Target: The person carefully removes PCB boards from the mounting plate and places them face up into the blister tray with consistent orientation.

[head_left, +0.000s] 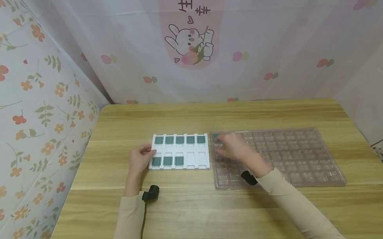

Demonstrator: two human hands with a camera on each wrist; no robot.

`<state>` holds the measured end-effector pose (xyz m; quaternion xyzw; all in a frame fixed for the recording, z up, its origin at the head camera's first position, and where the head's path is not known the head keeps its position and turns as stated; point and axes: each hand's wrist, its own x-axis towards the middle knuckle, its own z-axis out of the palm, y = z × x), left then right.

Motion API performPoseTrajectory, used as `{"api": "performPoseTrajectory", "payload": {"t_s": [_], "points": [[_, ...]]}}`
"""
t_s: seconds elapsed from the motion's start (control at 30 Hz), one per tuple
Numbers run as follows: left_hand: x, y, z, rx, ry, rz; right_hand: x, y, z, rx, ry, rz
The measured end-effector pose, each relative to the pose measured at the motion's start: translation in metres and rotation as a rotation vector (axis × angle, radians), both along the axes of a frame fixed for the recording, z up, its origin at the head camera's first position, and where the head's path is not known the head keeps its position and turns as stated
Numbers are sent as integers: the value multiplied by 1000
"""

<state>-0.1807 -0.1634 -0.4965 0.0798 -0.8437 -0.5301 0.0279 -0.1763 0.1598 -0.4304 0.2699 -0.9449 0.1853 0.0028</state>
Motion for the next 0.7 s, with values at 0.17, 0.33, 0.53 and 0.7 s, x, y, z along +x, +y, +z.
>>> {"api": "performPoseTrajectory", "payload": {"t_s": [0.17, 0.33, 0.53, 0.7], "points": [[0, 0, 0, -5, 5, 1, 4, -5, 1, 5, -47, -1], [1, -1, -1, 6, 17, -4, 6, -9, 1, 3, -53, 9], [1, -1, -1, 12, 11, -9, 8, -15, 1, -2, -62, 9], [1, -1, -1, 12, 10, -9, 11, -20, 0, -18, -56, 15]]}}
